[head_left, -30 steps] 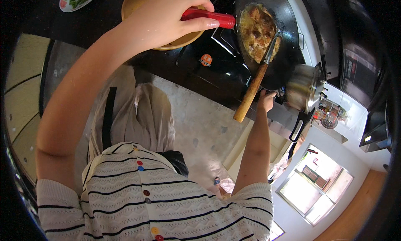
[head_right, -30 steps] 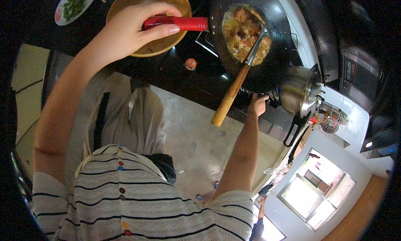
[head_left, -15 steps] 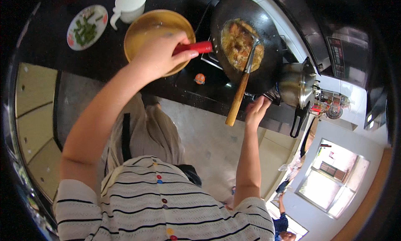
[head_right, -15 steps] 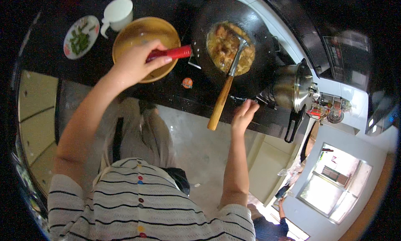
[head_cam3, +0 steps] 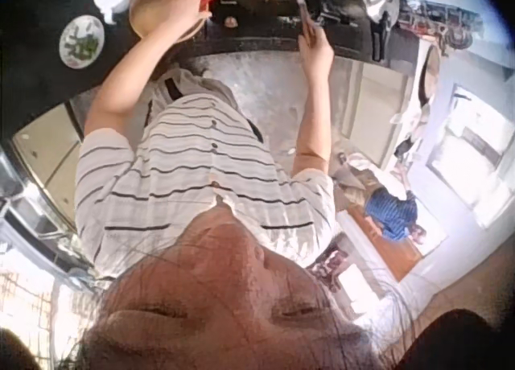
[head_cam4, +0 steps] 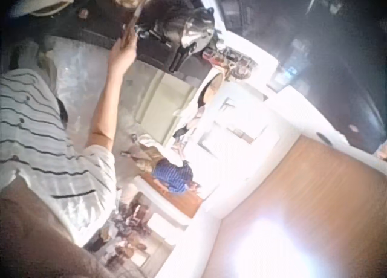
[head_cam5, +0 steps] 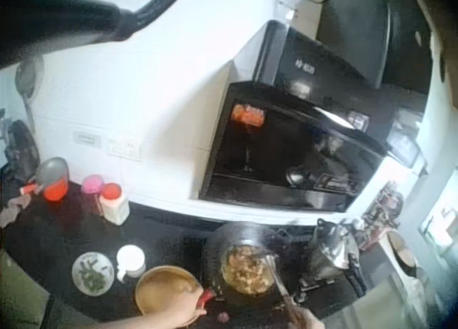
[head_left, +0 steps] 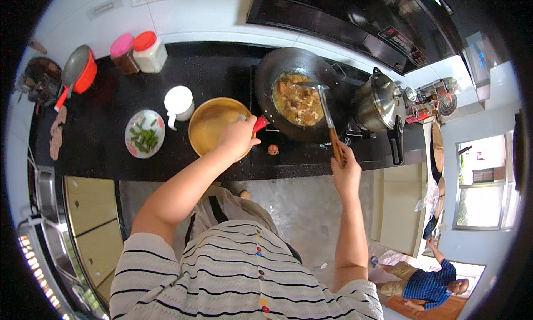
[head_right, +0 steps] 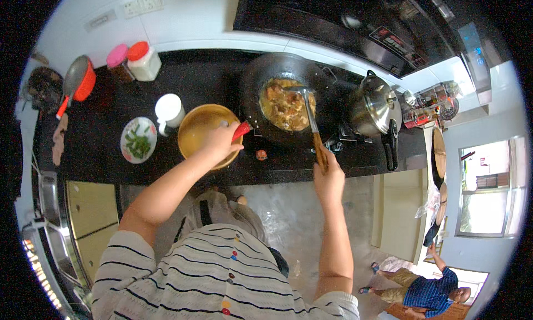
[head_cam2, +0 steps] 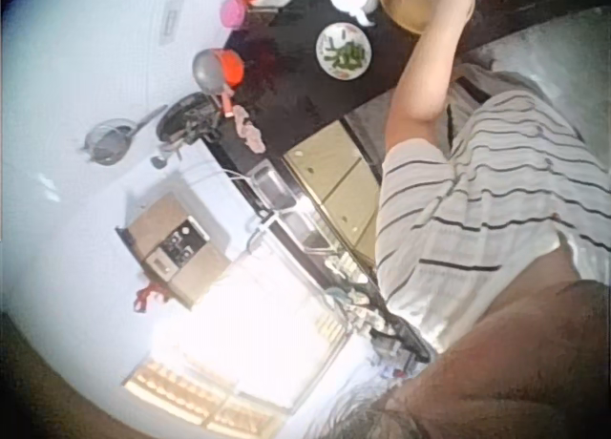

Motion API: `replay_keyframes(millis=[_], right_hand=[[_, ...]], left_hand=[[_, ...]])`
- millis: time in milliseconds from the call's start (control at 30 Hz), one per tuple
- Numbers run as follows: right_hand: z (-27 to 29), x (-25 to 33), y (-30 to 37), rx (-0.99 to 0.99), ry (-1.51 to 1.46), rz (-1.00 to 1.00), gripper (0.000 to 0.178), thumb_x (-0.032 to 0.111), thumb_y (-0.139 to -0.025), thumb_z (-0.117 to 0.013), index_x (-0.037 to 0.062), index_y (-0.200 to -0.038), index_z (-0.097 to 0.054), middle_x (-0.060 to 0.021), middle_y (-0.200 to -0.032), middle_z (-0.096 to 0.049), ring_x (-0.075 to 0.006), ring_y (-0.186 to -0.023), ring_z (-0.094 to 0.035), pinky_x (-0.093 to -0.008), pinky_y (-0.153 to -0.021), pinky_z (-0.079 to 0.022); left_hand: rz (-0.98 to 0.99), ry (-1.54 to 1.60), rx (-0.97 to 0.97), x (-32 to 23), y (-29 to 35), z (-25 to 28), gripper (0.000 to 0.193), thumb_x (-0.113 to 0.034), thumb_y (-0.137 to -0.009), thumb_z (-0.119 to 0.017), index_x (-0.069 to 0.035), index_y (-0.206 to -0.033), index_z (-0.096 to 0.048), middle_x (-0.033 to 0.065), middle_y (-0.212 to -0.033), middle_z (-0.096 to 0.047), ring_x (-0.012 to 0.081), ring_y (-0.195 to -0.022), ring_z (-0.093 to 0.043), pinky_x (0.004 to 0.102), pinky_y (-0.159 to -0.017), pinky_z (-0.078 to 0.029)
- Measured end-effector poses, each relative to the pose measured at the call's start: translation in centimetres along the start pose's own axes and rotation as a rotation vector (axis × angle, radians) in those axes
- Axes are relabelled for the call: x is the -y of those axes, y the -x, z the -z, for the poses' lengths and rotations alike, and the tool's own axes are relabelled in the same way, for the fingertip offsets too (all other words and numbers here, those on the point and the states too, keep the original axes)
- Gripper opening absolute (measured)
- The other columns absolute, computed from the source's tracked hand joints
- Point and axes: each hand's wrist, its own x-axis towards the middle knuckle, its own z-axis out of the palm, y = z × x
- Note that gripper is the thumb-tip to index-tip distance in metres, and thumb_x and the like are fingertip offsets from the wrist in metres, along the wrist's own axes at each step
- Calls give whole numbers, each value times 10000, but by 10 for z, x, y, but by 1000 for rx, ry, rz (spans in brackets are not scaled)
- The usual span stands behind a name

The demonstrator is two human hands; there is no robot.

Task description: The person prepares green vegetables by hand, then moves to a wok to stir-fry meat using a spatula. After cooking, the person cleans the kitchen counter and sink area with a cloth and water, and finally organizes bowls and a rice cooker on the counter.

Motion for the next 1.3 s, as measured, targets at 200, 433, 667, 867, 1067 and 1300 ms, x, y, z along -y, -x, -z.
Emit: replay_keyframes(millis=[200,433,667,867,1067,1300], right_hand=[[55,34,40,90,91,-119,455,-53,-807,-631,68,-1245,-602,-162,-1060,-677,-210,-988,-666,-312,-845,-502],[18,35,52,109,159,-95,465,-7,-788,-643,101,-1239,-608,-214,-991,-659,-360,-909,-654,-384,-809,-512],[-7,17,34,-44,163,-12,445,15,-796,-650,108,-1229,-602,-199,-968,-646,-384,-871,-640,-438,-749,-518],[-17,16,20,-17,151,-29,485,1,-800,-646,107,-1270,-587,-191,-978,-651,-357,-882,-650,-423,-759,-519],[-34,28,19,-80,3,35,496,4,-805,-651,115,-1284,-585,-181,-963,-644,-347,-844,-645,-407,-737,-520],[-32,40,15,-51,109,-77,479,-7,-790,-640,126,-1249,-607,-179,-965,-639,-366,-870,-633,-412,-770,-514]], left_hand=[[-45,14,46,18,-7,12,565,-223,-685,-830,-51,-1101,-488,214,-968,-604,404,-877,-623,466,-733,-506],[-100,6,77,31,-14,18,606,-274,-723,-813,-89,-1202,-491,201,-941,-613,388,-874,-620,465,-745,-496],[-65,-6,116,23,-10,28,594,-301,-750,-791,-95,-1209,-476,197,-939,-617,377,-858,-630,452,-728,-505],[-63,23,89,29,-13,17,580,-287,-761,-782,-98,-1212,-470,196,-937,-612,385,-857,-627,456,-736,-502],[-37,21,114,26,-13,21,577,-296,-761,-781,-90,-1204,-474,204,-945,-617,392,-865,-627,455,-744,-501],[-72,1,87,29,-11,24,614,-346,-760,-782,-92,-1228,-476,203,-925,-633,388,-847,-638,457,-735,-508]])
